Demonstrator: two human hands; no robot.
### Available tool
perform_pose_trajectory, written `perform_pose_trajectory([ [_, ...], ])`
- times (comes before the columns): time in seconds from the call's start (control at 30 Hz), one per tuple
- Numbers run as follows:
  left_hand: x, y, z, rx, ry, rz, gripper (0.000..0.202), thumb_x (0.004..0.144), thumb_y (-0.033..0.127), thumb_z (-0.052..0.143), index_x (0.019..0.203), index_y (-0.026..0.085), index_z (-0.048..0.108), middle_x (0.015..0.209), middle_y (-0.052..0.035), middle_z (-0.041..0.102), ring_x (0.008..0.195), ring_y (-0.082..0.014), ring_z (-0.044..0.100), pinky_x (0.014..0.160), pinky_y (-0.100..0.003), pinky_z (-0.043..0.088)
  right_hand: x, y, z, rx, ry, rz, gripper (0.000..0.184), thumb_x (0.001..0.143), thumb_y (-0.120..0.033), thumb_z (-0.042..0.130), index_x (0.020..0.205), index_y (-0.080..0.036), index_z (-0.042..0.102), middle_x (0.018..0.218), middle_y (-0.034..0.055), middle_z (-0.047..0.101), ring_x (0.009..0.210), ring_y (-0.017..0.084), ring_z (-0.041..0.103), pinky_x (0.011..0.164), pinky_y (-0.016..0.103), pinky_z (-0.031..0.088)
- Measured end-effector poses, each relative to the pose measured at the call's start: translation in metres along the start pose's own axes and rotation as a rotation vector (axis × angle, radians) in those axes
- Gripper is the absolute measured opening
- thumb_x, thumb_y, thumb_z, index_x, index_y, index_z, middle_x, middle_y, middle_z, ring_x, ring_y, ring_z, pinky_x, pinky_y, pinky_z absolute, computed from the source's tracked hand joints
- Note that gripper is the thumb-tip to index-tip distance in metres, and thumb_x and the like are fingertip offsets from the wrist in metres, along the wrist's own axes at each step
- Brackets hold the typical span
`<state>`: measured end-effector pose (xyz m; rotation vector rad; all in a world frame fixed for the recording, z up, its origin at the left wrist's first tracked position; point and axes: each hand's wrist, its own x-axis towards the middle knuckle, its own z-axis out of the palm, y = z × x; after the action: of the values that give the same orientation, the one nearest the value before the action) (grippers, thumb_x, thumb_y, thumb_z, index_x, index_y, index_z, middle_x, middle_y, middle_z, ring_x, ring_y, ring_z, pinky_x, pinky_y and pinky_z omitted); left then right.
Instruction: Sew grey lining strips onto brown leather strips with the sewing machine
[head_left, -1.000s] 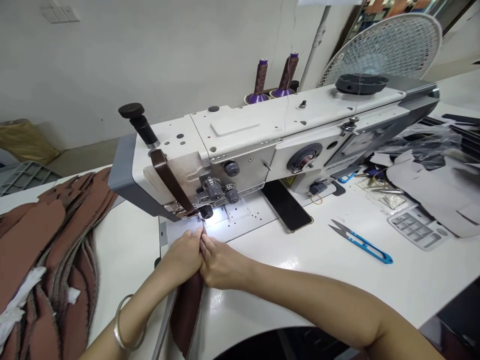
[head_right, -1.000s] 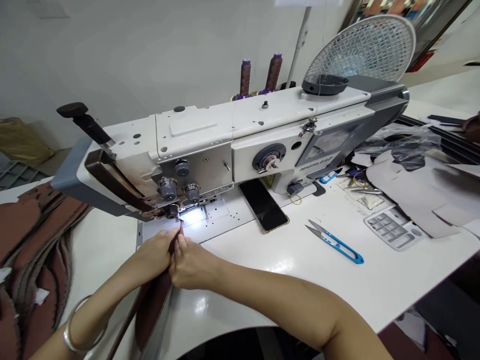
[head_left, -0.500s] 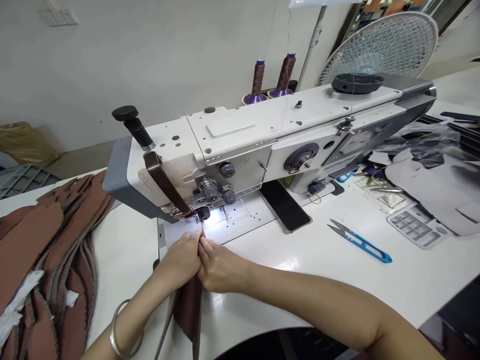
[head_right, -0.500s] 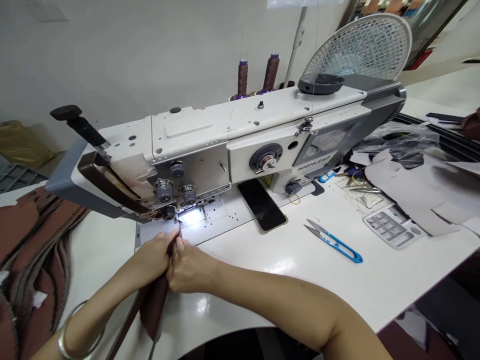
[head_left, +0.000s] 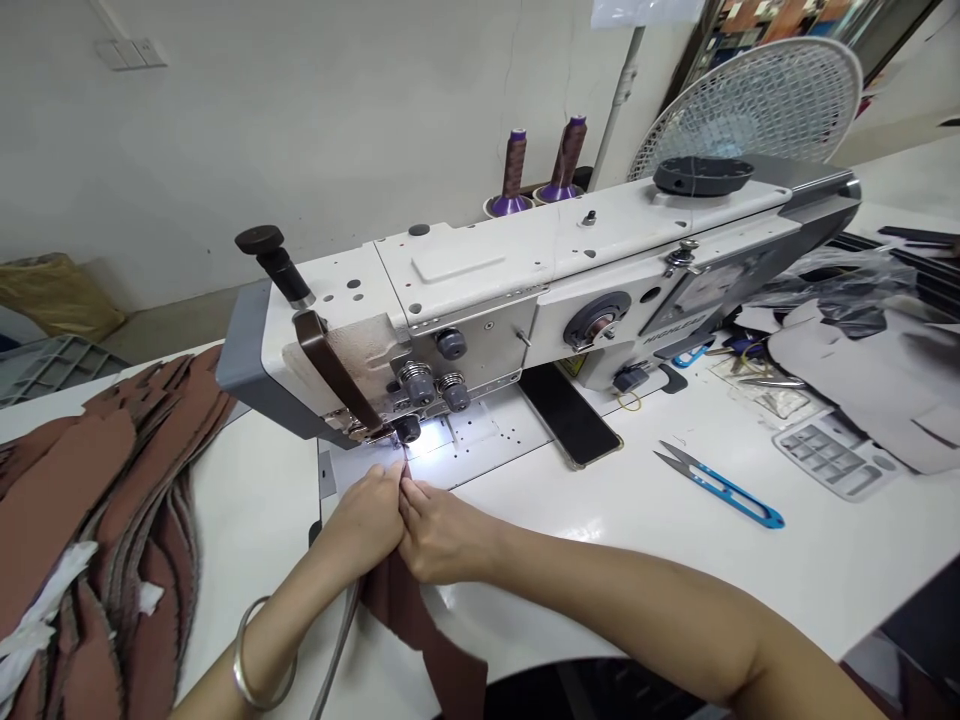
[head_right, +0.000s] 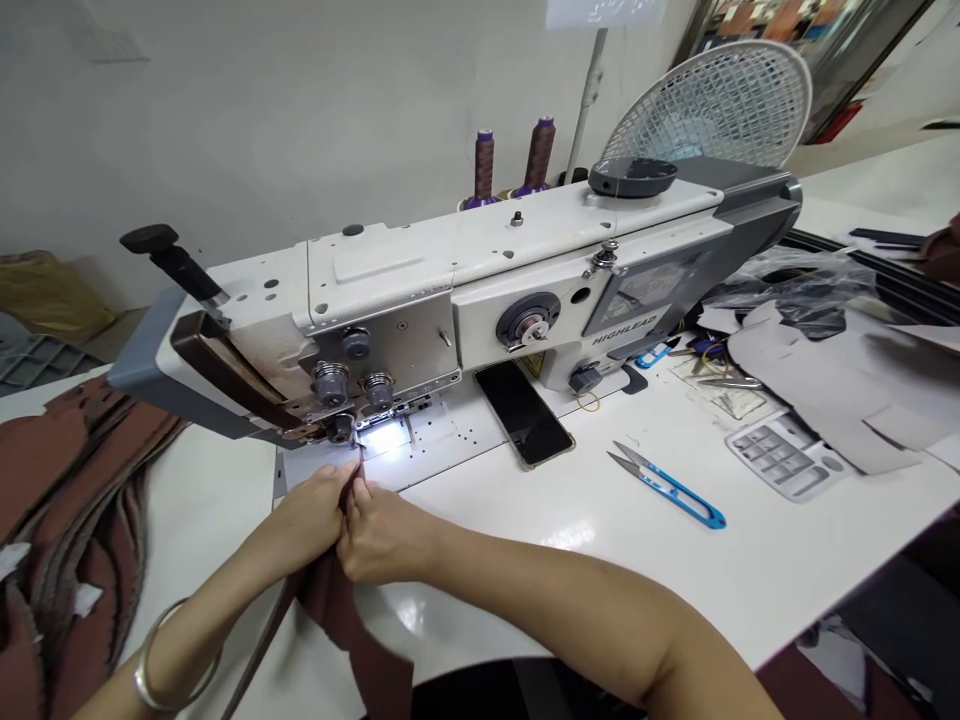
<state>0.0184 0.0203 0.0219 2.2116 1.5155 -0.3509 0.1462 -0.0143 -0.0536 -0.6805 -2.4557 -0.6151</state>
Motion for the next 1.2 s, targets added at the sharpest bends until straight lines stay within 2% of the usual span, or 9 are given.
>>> perform_pose_trajectory([
  [0.23,-0.001,0.0028,-0.0045,-0.03,-0.014,0.001,0.051,0.086,0.008,0.037,0.137,0.011,0.045,0.115,-0.0158,0.062,0.107,-0.0246,0.061,0.093,-0.034,0.043,-0.0004,0.0009,0.0035,-0.024,0.032,-0.003,0.016,0.078,-0.004,0.053,0.07,-0.008,0.066,0.072,0.0176,0.069,0.067,0.027,0.063,0.069,0.044,0.048],
  [0.4,-0.0022,0.005,-0.0074,-0.031,-0.023,0.005,0.049,0.086,0.009,0.037,0.134,0.01,0.046,0.116,-0.0159,0.062,0.109,-0.025,0.059,0.093,-0.034,0.042,0.0008,0.0021,0.004,-0.034,0.069,0.01,0.017,0.079,-0.004,0.052,0.07,-0.008,0.066,0.073,0.0179,0.069,0.067,0.026,0.062,0.072,0.044,0.048],
  [0.53,0.0,0.0024,-0.0065,-0.022,-0.019,0.022,0.042,0.083,0.008,0.039,0.122,0.013,0.054,0.11,-0.0137,0.064,0.103,-0.0243,0.06,0.089,-0.033,0.043,0.0003,0.0032,0.0051,-0.023,0.051,0.011,0.017,0.083,-0.004,0.052,0.072,-0.007,0.065,0.075,0.0187,0.069,0.068,0.026,0.063,0.071,0.044,0.049],
  [0.7,0.0029,-0.0014,-0.0047,-0.016,-0.009,0.034,0.044,0.082,0.005,0.039,0.122,0.015,0.053,0.112,-0.0128,0.064,0.104,-0.0231,0.061,0.09,-0.032,0.042,-0.0009,0.0072,0.0042,-0.021,0.005,-0.002,0.019,0.088,-0.006,0.051,0.076,-0.006,0.066,0.077,0.0189,0.069,0.072,0.027,0.065,0.077,0.046,0.05],
  [0.9,0.0018,-0.0002,-0.0051,-0.018,0.007,0.038,0.038,0.082,0.005,0.038,0.114,0.015,0.056,0.105,-0.0122,0.064,0.098,-0.0237,0.062,0.086,-0.033,0.044,0.0003,0.0095,0.0026,-0.03,0.0,0.005,0.022,0.088,-0.004,0.049,0.073,-0.008,0.065,0.076,0.0176,0.069,0.067,0.025,0.063,0.075,0.045,0.05],
  [1.2,0.0033,-0.0037,-0.0006,-0.018,0.017,0.058,0.04,0.085,0.006,0.034,0.119,0.014,0.055,0.108,-0.0135,0.064,0.1,-0.024,0.061,0.087,-0.035,0.043,0.0011,0.0071,0.0007,-0.061,0.019,-0.005,0.02,0.083,-0.001,0.05,0.074,-0.006,0.067,0.073,0.0171,0.069,0.067,0.025,0.064,0.072,0.045,0.051],
])
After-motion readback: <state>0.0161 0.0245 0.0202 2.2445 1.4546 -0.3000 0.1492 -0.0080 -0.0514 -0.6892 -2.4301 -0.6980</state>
